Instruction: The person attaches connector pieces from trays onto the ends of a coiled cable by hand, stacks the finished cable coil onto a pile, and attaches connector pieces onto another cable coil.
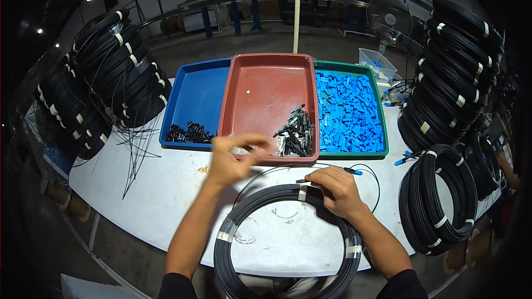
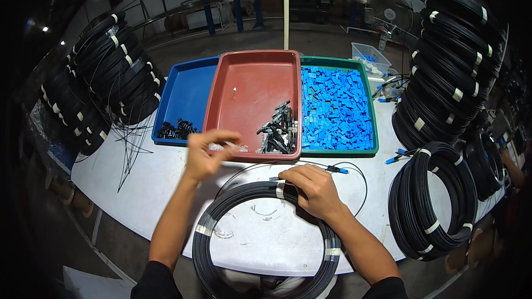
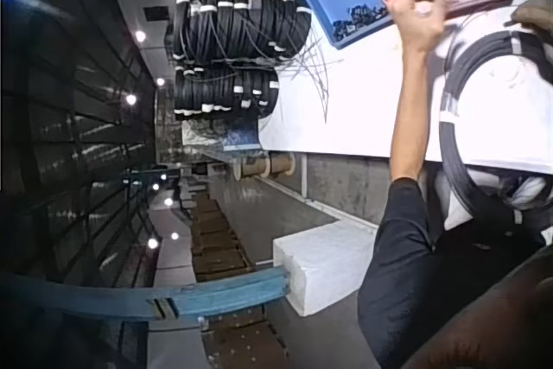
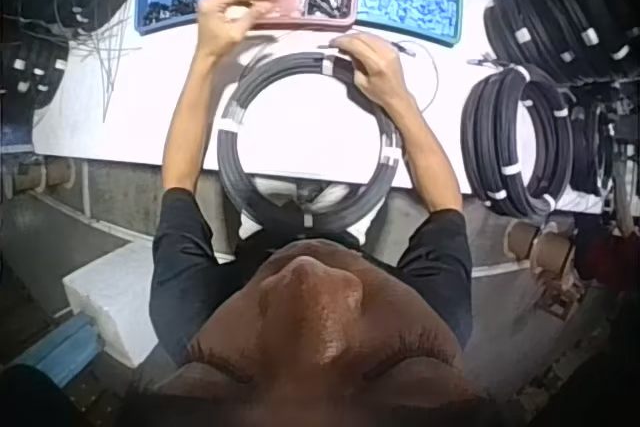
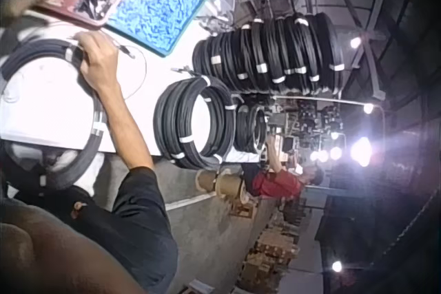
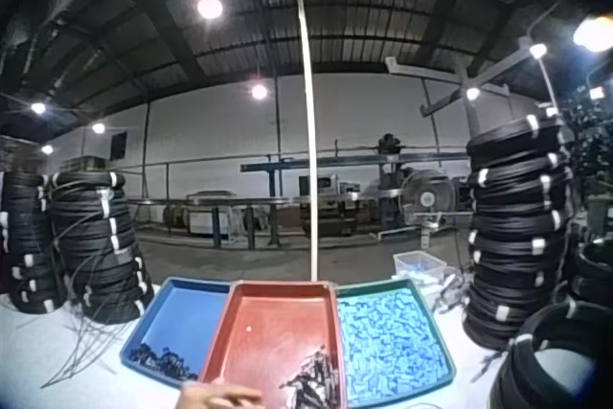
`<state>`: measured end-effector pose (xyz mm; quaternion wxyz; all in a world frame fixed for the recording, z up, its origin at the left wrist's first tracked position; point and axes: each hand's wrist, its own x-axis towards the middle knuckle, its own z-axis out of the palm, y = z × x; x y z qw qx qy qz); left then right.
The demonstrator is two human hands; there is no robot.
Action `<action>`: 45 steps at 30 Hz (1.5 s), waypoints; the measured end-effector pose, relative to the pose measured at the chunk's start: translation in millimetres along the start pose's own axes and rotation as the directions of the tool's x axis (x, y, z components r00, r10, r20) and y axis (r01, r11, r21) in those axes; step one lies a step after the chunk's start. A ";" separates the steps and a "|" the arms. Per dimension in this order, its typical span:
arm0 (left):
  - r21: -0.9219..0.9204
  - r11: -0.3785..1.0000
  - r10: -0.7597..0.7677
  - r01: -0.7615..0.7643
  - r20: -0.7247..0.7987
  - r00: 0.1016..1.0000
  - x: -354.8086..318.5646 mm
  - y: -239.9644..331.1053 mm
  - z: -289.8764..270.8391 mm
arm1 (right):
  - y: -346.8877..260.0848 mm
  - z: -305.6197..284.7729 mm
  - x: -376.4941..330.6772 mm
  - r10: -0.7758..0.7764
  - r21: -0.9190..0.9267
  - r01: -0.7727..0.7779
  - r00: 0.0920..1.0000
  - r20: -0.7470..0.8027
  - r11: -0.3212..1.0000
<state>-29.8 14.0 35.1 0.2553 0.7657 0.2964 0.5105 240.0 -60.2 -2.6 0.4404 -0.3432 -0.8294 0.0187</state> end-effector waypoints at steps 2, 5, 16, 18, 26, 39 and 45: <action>0.020 0.996 -0.085 0.090 -0.178 0.980 5.1 -10.2 -32.6 | -2.7 1.1 3.0 -0.003 -0.010 0.003 1.000 -0.012 1.000; 0.235 0.957 -0.141 0.169 -0.132 0.981 20.2 -21.9 -62.5 | 0.6 1.0 -0.2 -0.030 -0.006 0.030 0.999 0.014 1.000; 0.599 0.782 -0.116 -0.171 0.409 0.905 44.5 -63.7 -49.8 | -4.8 0.8 4.3 0.026 0.122 -0.034 0.997 0.071 0.992; 0.598 0.784 -0.122 -0.165 0.410 0.904 48.4 -68.2 -40.8 | -2.2 -0.1 0.9 0.112 0.138 -0.133 0.982 0.150 0.982; 0.627 0.709 -0.154 -0.322 0.583 0.798 59.0 -89.7 -26.6 | -2.4 -0.9 4.2 0.115 0.141 -0.141 0.977 0.178 0.980; 0.598 0.676 -0.043 -0.430 0.615 0.787 51.4 -102.8 -30.7 | -3.5 0.3 7.3 0.141 0.140 -0.169 0.971 0.192 0.976; 0.602 0.662 -0.055 -0.447 0.634 0.771 53.7 -103.2 -29.5 | -2.3 1.3 5.9 0.137 0.142 -0.165 0.972 0.188 0.976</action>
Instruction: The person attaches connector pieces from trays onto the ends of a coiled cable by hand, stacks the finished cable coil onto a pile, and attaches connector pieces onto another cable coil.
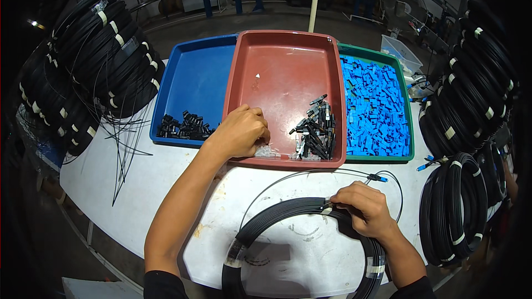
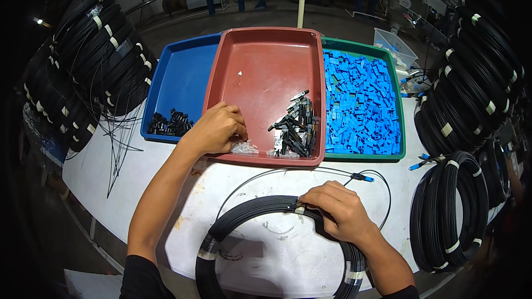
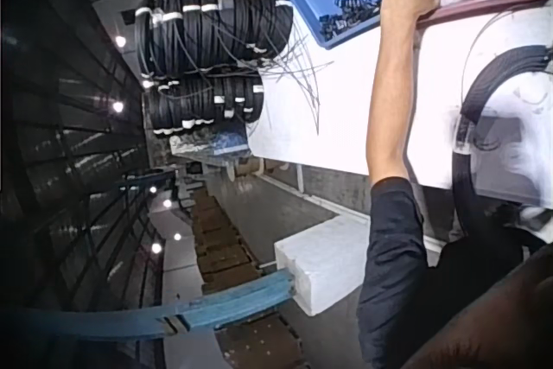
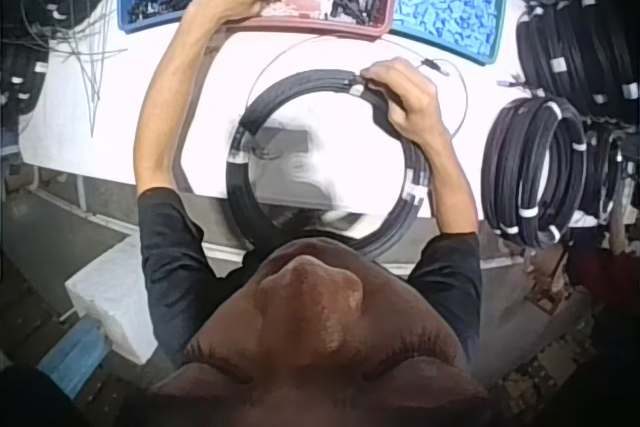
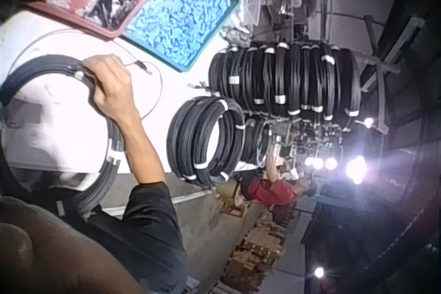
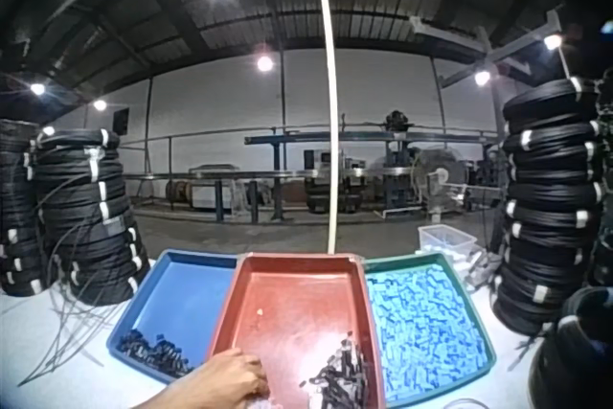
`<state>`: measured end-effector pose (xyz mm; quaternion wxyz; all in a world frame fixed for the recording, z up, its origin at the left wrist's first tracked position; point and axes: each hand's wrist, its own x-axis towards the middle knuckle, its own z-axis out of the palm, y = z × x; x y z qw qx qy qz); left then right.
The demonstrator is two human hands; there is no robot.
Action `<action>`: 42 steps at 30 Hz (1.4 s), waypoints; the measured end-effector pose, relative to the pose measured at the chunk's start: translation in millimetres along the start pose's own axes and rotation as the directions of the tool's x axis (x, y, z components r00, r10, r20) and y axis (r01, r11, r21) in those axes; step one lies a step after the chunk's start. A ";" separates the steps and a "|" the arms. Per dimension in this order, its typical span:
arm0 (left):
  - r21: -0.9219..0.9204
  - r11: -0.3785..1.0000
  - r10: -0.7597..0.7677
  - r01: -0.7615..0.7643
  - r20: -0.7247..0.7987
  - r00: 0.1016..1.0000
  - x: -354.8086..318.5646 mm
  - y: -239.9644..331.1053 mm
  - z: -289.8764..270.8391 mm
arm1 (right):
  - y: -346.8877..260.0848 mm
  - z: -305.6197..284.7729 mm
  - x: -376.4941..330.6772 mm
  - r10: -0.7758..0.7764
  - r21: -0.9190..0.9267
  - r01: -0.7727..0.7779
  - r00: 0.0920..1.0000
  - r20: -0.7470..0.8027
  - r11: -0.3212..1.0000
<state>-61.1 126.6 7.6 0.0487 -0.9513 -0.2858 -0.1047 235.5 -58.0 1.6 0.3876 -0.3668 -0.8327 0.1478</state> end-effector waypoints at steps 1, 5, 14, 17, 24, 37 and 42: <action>0.002 1.000 0.001 -0.001 -0.002 1.000 0.2 0.3 -0.6 | -1.0 -0.6 0.2 0.000 -0.001 0.000 1.000 0.004 1.000; 0.015 1.000 0.013 -0.013 -0.006 1.000 0.7 1.0 -4.5 | -0.9 -1.8 -1.4 -0.005 -0.005 0.005 1.000 0.014 1.000; -0.252 0.959 -0.165 0.131 -0.122 0.979 -16.0 -1.1 -37.3 | -1.1 -0.3 -2.0 -0.025 0.012 0.025 1.000 0.006 1.000; -0.475 0.851 -0.321 0.222 -0.138 0.937 -18.2 18.0 -47.3 | 1.2 0.1 -4.3 -0.024 0.001 0.024 1.000 -0.005 1.000; -0.839 0.544 -0.451 0.004 -0.289 0.845 -21.8 79.2 -37.9 | 0.6 0.8 -5.4 -0.030 -0.011 0.029 0.989 -0.144 1.000; -0.994 -0.036 -0.525 -0.104 -0.070 0.848 -28.5 134.3 9.4 | 0.0 0.9 -7.0 -0.055 -0.022 0.051 0.973 -0.224 0.998; -0.979 0.182 -0.505 -0.093 -0.174 0.846 -29.9 138.1 11.8 | 1.1 1.1 -5.6 -0.075 -0.044 0.067 0.972 -0.221 0.997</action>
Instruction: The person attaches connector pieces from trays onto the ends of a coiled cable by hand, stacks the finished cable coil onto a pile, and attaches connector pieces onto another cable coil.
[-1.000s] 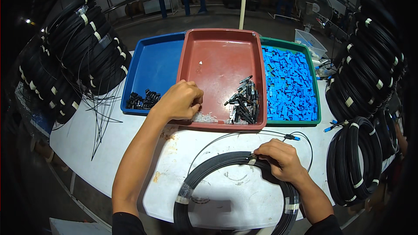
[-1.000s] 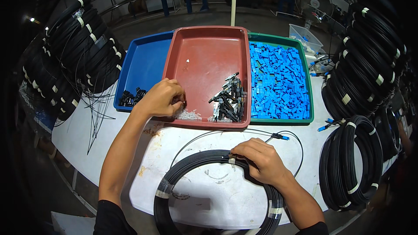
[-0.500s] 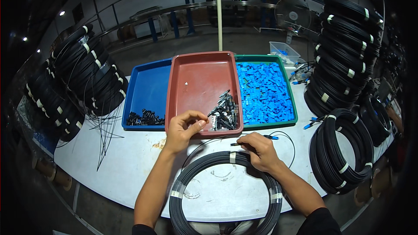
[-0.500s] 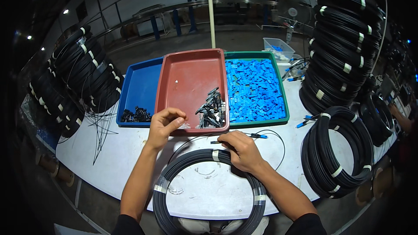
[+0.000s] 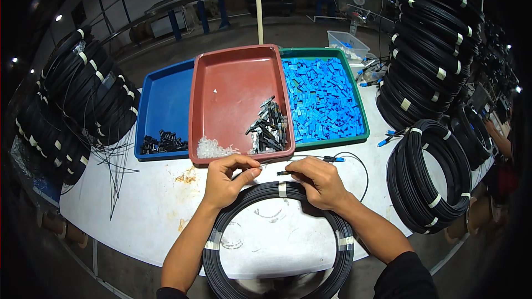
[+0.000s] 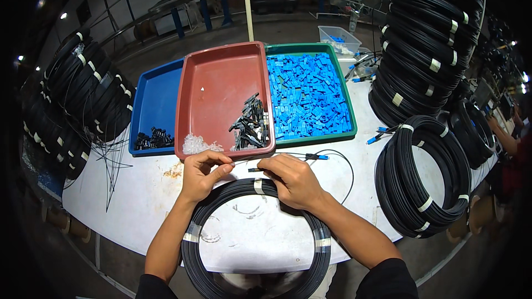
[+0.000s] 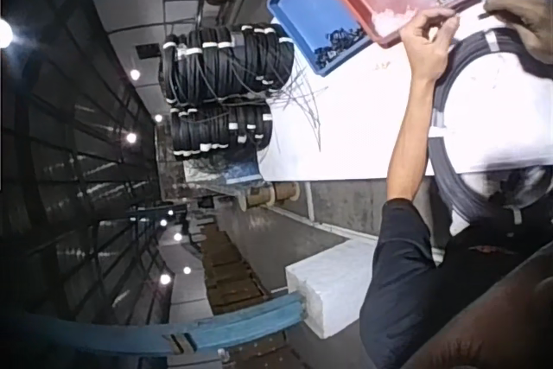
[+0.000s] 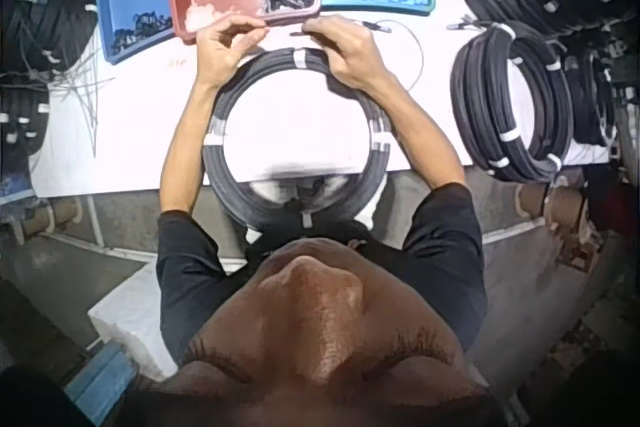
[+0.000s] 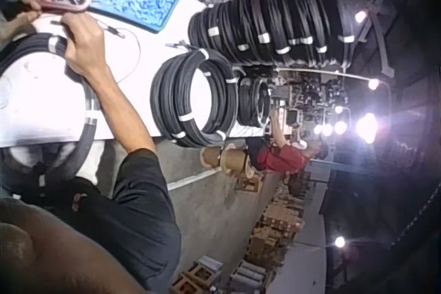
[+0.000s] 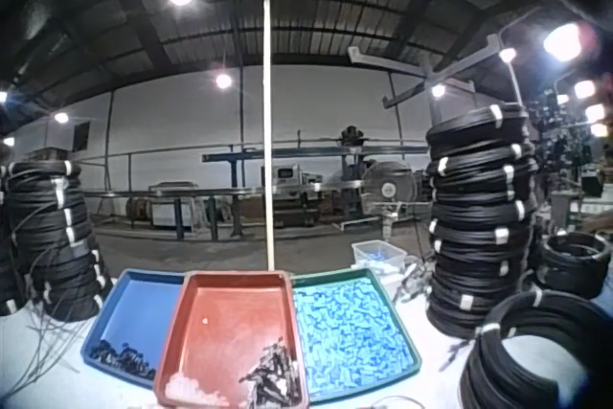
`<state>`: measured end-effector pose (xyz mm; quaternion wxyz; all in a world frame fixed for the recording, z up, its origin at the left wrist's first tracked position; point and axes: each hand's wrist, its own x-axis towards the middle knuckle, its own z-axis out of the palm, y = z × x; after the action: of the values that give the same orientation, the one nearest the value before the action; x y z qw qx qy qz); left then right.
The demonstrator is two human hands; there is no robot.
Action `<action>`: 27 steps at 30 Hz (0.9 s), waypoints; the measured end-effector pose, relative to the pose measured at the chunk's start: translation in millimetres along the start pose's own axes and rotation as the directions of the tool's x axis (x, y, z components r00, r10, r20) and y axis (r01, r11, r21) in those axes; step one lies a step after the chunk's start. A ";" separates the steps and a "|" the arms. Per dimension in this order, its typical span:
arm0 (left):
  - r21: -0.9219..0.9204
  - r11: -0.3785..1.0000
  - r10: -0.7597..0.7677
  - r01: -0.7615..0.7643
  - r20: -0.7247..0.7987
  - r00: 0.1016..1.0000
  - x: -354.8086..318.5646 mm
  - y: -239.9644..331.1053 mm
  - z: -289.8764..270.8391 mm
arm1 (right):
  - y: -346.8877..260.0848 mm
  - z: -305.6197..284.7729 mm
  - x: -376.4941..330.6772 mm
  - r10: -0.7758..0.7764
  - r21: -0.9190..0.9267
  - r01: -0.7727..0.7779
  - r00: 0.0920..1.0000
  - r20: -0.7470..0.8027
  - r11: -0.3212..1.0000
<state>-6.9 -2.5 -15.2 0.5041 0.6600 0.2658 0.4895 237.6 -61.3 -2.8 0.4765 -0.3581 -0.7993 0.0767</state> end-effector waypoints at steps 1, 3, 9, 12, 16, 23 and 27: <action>0.122 0.989 0.077 -0.080 0.031 0.997 -1.1 -0.4 0.5 | 0.5 0.3 -0.3 0.008 0.001 -0.008 1.000 0.005 1.000; 0.175 0.981 0.078 -0.081 0.020 0.997 -2.1 7.5 5.2 | 0.9 0.9 -0.3 0.011 0.001 -0.011 1.000 0.019 1.000; 0.272 0.958 0.074 -0.092 0.074 0.995 -3.4 17.3 8.6 | -1.6 -0.2 -0.2 0.011 0.013 -0.011 0.999 0.047 1.000; 0.310 0.940 0.118 -0.142 0.096 0.988 -2.7 16.7 8.0 | -0.6 0.1 -0.3 -0.001 0.007 0.000 0.998 0.058 1.000; 0.344 0.910 0.202 -0.233 0.123 0.972 -1.9 15.1 8.7 | 0.4 0.7 -1.8 -0.025 0.016 0.024 0.997 0.070 1.000; 0.358 0.923 0.109 -0.145 0.121 0.987 -2.4 19.8 11.0 | 2.0 1.2 -2.4 -0.021 0.019 0.020 0.997 0.068 1.000; 0.340 0.911 0.197 -0.232 0.133 0.971 -1.4 14.6 10.7 | -0.1 -0.6 -0.7 -0.026 0.020 0.025 0.997 0.073 0.999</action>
<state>0.3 -13.1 -2.3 0.3327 0.7877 0.2506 0.4539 238.3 -62.0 -2.9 0.4512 -0.3403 -0.8200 0.0912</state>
